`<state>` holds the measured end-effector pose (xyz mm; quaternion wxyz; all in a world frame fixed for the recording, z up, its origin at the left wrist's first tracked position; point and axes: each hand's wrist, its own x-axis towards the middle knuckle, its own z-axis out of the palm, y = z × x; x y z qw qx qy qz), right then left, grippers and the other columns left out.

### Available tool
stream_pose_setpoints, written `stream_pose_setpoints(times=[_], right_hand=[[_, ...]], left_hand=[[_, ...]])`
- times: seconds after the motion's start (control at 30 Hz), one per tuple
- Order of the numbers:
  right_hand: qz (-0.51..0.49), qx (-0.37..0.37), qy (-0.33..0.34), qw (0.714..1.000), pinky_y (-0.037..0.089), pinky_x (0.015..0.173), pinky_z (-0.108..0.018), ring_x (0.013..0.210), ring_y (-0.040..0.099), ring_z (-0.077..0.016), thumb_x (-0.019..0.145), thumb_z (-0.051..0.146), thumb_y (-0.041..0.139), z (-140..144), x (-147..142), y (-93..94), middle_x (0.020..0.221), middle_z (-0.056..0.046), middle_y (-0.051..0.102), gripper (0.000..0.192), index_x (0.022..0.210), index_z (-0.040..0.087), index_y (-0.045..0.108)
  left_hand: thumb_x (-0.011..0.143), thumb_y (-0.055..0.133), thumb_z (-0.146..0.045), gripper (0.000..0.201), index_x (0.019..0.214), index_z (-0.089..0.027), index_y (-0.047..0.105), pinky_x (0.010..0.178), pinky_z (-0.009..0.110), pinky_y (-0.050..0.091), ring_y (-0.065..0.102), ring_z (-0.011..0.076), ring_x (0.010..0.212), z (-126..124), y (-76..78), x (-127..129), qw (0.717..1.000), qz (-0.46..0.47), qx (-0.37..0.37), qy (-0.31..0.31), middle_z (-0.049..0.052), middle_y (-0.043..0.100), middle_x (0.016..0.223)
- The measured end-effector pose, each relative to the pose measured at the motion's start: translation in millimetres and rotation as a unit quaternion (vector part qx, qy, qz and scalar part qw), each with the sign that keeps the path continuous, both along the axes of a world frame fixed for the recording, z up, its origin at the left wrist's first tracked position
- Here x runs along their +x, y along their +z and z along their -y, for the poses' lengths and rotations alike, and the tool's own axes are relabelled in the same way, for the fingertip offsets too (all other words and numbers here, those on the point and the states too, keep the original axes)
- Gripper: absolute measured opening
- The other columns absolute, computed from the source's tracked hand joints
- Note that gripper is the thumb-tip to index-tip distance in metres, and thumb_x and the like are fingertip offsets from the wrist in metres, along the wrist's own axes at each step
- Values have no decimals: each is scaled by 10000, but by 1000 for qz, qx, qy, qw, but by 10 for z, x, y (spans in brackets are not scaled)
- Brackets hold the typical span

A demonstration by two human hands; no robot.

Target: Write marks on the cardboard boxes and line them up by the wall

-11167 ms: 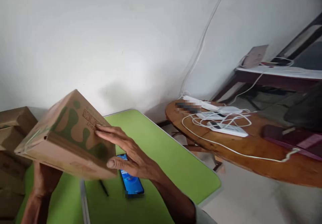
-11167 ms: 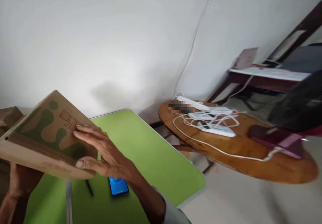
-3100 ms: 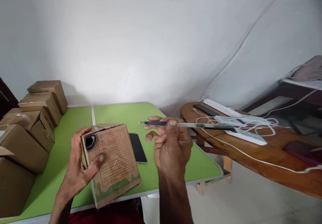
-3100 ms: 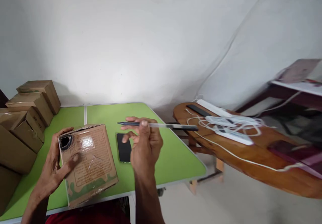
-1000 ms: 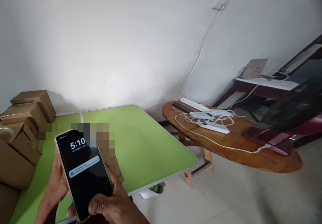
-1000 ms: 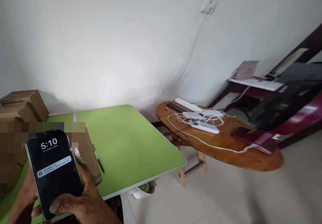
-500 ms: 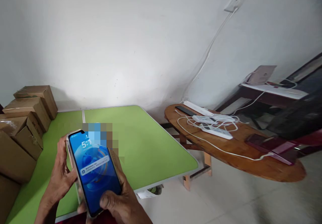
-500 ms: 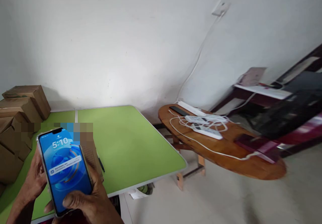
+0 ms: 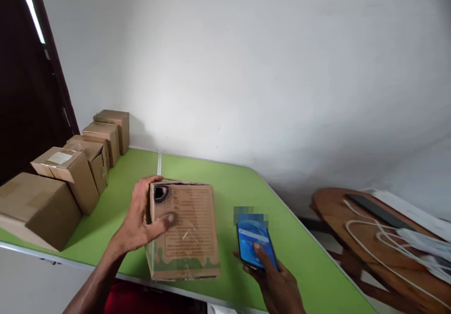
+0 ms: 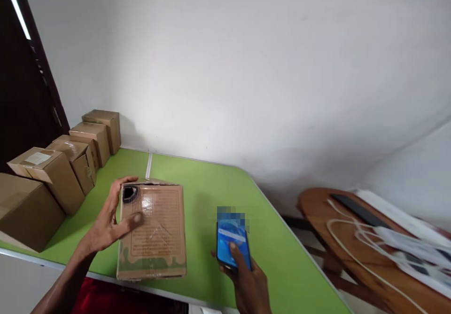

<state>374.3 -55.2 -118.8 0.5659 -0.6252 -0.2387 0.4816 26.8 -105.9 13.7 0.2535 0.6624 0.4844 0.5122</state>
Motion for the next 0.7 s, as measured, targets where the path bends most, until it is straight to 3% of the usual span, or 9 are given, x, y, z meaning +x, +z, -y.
stream_pose_setpoints(times=[0.1, 0.17, 0.3, 0.37, 0.43, 0.5, 0.6, 0.7], right_hand=[[28, -36, 20, 999, 660, 500, -347, 615, 800, -300, 413, 611, 1034, -104, 16, -287, 731, -104, 809, 666, 838, 159, 791], [33, -41, 25, 998, 677, 520, -365, 618, 794, -292, 423, 611, 1014, -150, -19, -380, 745, -98, 817, 630, 819, 179, 782], [50, -34, 30, 998, 664, 527, -398, 617, 770, -289, 426, 613, 985, -217, -48, -397, 728, -74, 806, 609, 816, 194, 777], [112, -39, 41, 992, 607, 499, -400, 544, 708, -273, 469, 689, 934, -226, -11, -363, 649, -66, 767, 601, 771, 197, 764], [209, -59, 65, 974, 560, 510, -407, 497, 668, -277, 564, 772, 846, -214, 41, -319, 575, -65, 725, 582, 708, 220, 735], [315, -80, 94, 941, 569, 590, -420, 542, 715, -310, 724, 755, 740, -190, 82, -275, 602, -82, 748, 510, 715, 245, 721], [421, -98, 118, 894, 602, 778, -430, 782, 828, -359, 886, 554, 657, -162, 106, -218, 782, -131, 833, 318, 783, 258, 715], [455, -120, 117, 875, 597, 862, -451, 981, 841, -400, 957, 480, 664, -129, 82, -133, 960, -186, 859, 276, 905, 226, 762]], left_hand=[[957, 808, -556, 730, 1565, -268, 527, 1273, 625, 445, 561, 389, 1460, -2, 2, 12, 1000, 2, 4, -9, 158, 595, 1512], [958, 807, -560, 734, 1570, -269, 526, 1273, 627, 442, 562, 389, 1449, -1, -3, 10, 1000, 0, 12, -13, 156, 594, 1503], [963, 802, -543, 719, 1573, -274, 534, 1269, 628, 450, 569, 390, 1449, 5, -2, -11, 1000, -12, 10, -8, 153, 599, 1496], [967, 796, -533, 717, 1580, -273, 532, 1270, 627, 451, 574, 390, 1452, 7, 4, -26, 1000, -18, 8, -3, 153, 602, 1508], [972, 785, -552, 714, 1579, -271, 536, 1272, 623, 455, 571, 392, 1465, 3, 7, -43, 1000, -18, 11, 3, 155, 600, 1530], [980, 773, -579, 704, 1569, -268, 544, 1272, 617, 465, 567, 392, 1477, -10, 5, -58, 1000, -14, 12, 10, 158, 598, 1546], [988, 759, -617, 722, 1582, -270, 542, 1283, 625, 464, 566, 395, 1496, -35, -10, -72, 1000, 3, 2, 25, 165, 593, 1574], [964, 760, -698, 811, 1619, -278, 528, 1310, 665, 433, 550, 421, 1534, -50, -22, -84, 998, 35, -23, 51, 176, 569, 1644]])
